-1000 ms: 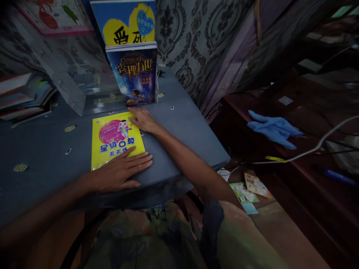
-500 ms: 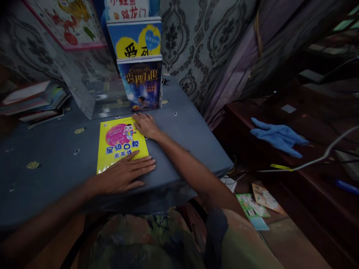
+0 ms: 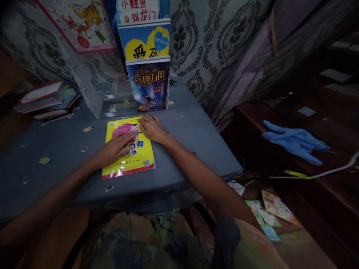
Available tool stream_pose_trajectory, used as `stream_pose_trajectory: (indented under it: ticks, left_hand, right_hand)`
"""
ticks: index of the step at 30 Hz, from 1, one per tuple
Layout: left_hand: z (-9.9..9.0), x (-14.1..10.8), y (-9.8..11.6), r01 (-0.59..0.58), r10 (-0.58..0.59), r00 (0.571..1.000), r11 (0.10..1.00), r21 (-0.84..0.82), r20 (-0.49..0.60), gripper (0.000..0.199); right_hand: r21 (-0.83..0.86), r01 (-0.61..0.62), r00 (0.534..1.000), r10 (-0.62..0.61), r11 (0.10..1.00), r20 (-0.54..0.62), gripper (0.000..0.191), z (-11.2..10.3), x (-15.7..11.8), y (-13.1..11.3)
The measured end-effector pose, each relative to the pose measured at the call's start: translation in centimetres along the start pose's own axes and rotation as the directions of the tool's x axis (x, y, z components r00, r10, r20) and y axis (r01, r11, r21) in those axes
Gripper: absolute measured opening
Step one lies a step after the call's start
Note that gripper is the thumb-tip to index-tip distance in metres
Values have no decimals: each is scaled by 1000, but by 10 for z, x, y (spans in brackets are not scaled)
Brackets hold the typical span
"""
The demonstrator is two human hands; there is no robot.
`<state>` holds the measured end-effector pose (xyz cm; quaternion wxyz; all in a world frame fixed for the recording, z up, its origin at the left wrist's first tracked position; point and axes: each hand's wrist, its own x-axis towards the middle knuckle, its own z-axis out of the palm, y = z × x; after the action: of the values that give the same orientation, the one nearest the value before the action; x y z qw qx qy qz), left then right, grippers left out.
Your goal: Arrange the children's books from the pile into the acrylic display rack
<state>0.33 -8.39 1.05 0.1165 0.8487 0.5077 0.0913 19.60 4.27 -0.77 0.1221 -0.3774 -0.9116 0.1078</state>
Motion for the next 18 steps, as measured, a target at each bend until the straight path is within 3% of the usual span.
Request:
stream_pose_trajectory:
  ticks: [3,5,11,15,18]
  left_hand:
    - [-3,-4,-15,103,-100,993,994,40,-64,63]
    - [-1,-13,-14,104,-98,993,992,77,-67,63]
    - [17,-42,28,-48,58,997,978,202,-44,64]
    - [28,-39,59,-91,113,991,961,260,-69,62]
    - [33,-32,69,-116,148,984,954,275,-98,54]
  right_hand:
    - [8,-6,1000,6,1000,-4,46,-1,0,-1]
    - [11,-3,1000,3,1000,-11,45,-1,-1,-2]
    - [8,11,1000,-11,1000,-24,44,0,0,0]
    - [9,-3,1000,3,1000,-16,44,2,0,-1]
    - [17,6,1000,-6,1000,-25,44,2,-12,-6]
